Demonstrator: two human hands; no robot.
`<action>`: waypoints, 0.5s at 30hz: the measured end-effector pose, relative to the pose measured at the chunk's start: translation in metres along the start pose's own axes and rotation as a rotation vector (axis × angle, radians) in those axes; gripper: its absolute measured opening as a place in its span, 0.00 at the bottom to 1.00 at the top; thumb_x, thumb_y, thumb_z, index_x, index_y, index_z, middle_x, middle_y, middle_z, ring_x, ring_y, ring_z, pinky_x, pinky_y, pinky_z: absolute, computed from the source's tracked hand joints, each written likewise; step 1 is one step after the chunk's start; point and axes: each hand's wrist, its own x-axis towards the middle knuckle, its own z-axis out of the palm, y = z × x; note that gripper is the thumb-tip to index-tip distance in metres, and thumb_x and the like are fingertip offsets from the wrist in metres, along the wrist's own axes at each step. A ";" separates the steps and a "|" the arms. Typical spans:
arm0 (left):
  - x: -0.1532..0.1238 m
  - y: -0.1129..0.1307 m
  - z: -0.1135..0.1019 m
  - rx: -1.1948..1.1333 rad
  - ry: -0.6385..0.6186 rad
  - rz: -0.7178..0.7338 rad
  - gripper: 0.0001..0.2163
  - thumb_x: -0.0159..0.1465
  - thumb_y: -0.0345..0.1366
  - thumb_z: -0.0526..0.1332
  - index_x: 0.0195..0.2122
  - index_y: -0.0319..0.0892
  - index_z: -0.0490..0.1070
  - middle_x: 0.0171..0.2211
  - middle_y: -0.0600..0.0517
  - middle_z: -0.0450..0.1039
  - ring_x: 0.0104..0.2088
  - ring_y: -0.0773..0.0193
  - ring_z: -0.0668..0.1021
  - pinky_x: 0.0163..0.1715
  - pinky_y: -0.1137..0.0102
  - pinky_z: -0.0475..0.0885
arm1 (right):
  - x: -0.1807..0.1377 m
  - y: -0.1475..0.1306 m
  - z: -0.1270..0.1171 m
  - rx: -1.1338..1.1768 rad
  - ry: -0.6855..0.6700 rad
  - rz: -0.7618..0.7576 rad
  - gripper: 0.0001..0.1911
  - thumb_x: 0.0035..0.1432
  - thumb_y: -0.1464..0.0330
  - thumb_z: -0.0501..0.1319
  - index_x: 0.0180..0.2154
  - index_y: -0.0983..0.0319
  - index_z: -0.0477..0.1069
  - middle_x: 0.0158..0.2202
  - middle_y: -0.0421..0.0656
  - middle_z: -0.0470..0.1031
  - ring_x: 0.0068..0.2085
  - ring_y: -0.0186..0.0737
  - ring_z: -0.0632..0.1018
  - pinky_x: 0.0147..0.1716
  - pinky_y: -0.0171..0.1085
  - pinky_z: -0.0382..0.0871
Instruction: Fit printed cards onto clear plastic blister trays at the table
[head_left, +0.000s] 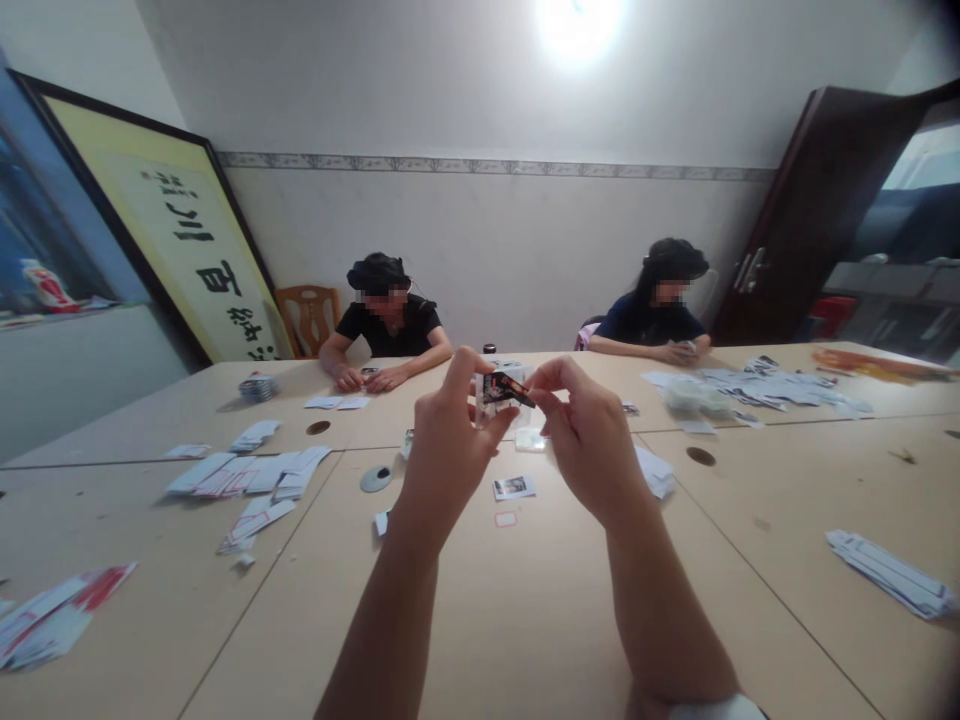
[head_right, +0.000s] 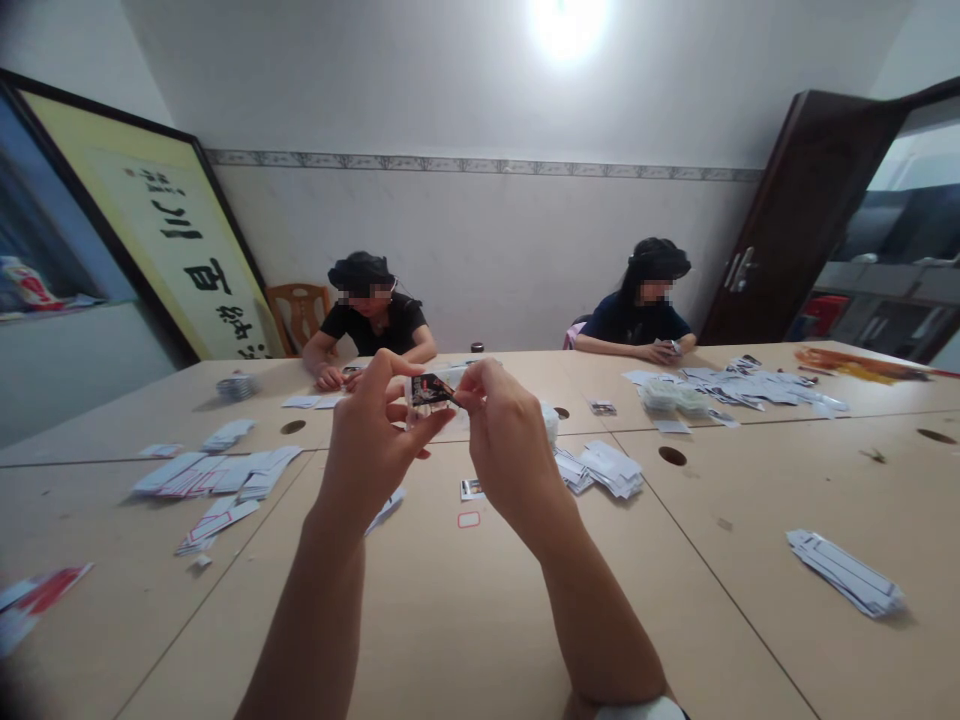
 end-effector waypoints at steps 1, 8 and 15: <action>0.000 0.000 0.001 -0.002 0.002 0.001 0.16 0.58 0.32 0.69 0.41 0.47 0.62 0.28 0.59 0.74 0.19 0.69 0.77 0.14 0.79 0.72 | 0.000 0.001 0.000 0.023 -0.013 0.001 0.06 0.66 0.73 0.53 0.36 0.60 0.67 0.32 0.39 0.74 0.30 0.35 0.72 0.31 0.36 0.64; 0.000 0.001 0.002 -0.043 -0.001 -0.003 0.17 0.58 0.33 0.69 0.41 0.48 0.62 0.29 0.58 0.73 0.20 0.67 0.78 0.12 0.78 0.73 | 0.001 0.004 -0.006 0.181 -0.090 0.004 0.04 0.67 0.70 0.55 0.37 0.59 0.67 0.40 0.42 0.74 0.39 0.38 0.75 0.38 0.39 0.67; -0.001 0.001 0.004 0.084 0.035 0.050 0.15 0.59 0.32 0.69 0.41 0.47 0.63 0.26 0.59 0.73 0.22 0.67 0.78 0.19 0.77 0.74 | 0.004 0.005 -0.016 0.333 -0.157 0.078 0.05 0.66 0.68 0.57 0.35 0.59 0.68 0.36 0.39 0.77 0.34 0.33 0.74 0.37 0.35 0.68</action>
